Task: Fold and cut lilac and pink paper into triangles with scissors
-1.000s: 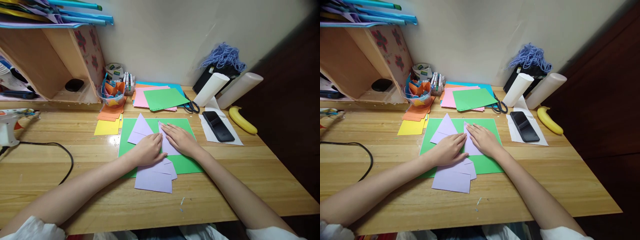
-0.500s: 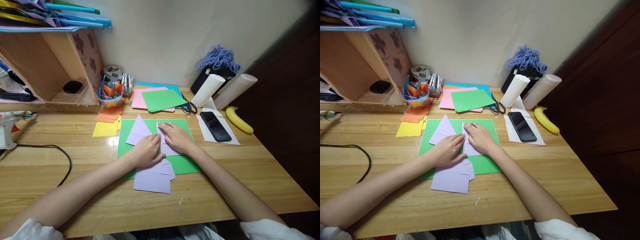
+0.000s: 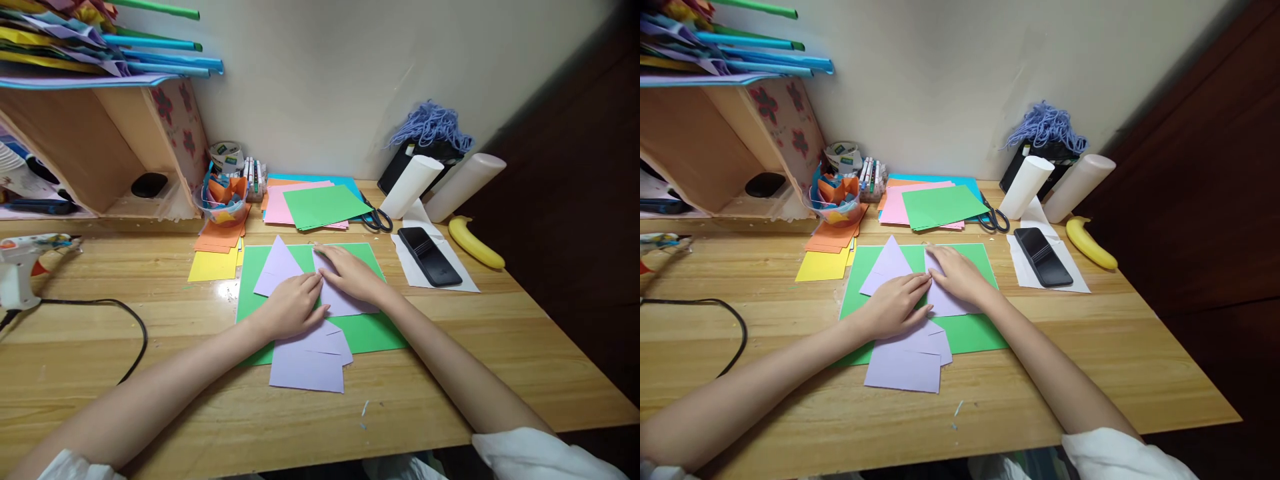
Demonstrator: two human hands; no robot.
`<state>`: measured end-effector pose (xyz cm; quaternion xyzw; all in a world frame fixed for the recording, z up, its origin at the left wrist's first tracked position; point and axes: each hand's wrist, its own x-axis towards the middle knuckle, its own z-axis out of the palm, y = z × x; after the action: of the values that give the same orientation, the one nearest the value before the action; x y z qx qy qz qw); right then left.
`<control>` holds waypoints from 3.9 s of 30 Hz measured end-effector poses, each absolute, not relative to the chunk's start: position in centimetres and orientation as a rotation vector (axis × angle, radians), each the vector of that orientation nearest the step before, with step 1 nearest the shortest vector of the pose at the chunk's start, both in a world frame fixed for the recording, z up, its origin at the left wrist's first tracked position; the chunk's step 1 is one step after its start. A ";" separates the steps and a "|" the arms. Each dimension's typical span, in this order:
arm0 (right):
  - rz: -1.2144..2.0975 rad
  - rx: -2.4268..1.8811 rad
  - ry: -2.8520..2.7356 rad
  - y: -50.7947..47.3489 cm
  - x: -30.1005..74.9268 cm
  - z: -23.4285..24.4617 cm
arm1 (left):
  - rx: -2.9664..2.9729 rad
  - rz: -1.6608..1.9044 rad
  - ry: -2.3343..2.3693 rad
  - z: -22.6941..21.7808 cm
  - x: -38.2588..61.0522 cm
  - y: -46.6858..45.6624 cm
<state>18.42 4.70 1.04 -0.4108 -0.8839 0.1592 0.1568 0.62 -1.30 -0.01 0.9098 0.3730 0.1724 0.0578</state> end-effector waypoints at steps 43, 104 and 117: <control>0.909 -0.831 -2.325 2.9 25.2 4.9 | 1.018 0.806 1.005 0.7 -0.5 1.7; 0.803 -1.391 -1.377 3.7 22.3 0.5 | 1.446 0.886 0.938 0.3 0.3 0.0; 0.892 -1.081 -1.614 1.2 20.8 1.8 | 1.189 0.983 0.940 0.1 0.2 0.6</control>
<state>20.79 1.19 1.79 -0.4433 -0.6619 0.3659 0.4812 0.16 0.59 0.10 0.5168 0.4086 0.4272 0.6193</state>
